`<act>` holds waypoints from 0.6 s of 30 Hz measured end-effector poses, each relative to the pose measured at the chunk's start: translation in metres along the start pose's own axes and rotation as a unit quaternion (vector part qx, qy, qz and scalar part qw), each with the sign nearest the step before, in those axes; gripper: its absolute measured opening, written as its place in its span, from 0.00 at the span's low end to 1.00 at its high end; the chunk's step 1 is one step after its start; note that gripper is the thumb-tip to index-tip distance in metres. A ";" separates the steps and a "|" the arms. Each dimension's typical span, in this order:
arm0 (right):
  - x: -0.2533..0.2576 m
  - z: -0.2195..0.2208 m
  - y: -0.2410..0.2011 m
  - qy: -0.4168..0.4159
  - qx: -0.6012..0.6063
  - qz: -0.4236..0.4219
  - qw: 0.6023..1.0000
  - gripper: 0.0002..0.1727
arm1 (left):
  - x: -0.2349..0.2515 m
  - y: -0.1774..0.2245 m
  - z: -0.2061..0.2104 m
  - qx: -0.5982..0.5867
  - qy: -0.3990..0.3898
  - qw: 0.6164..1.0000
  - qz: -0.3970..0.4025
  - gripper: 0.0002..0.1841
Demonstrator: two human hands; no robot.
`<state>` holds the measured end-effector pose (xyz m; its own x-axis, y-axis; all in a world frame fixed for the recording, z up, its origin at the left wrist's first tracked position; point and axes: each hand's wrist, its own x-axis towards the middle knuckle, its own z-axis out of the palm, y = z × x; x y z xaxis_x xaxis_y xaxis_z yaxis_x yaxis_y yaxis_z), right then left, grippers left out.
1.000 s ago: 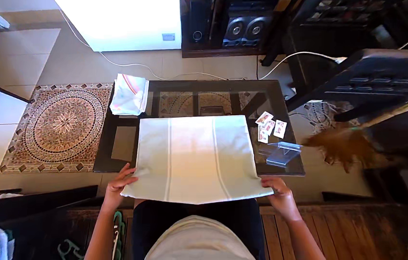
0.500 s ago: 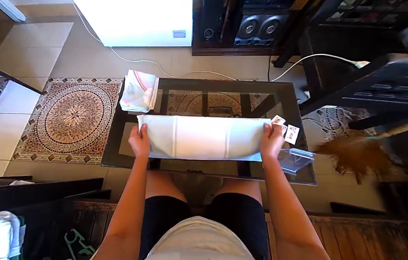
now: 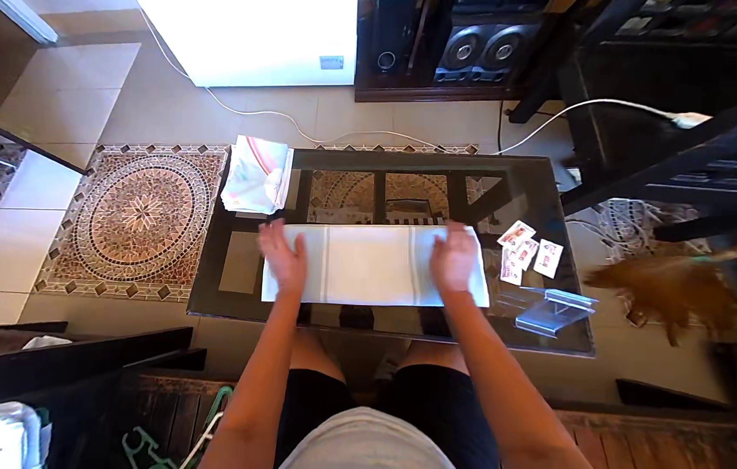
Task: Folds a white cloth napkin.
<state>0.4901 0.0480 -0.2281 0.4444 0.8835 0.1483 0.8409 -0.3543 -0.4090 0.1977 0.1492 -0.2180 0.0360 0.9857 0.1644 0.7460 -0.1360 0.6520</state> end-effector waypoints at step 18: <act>0.028 0.014 0.066 -0.134 -0.092 0.030 0.986 0.39 | 0.040 -0.053 0.028 0.223 -0.212 0.943 0.127 0.34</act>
<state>0.5540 0.0536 -0.2637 0.4174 0.9000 -0.1252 0.8687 -0.4357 -0.2357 0.1781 0.1986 -0.2664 0.4430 0.8909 -0.1002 0.8799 -0.4105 0.2393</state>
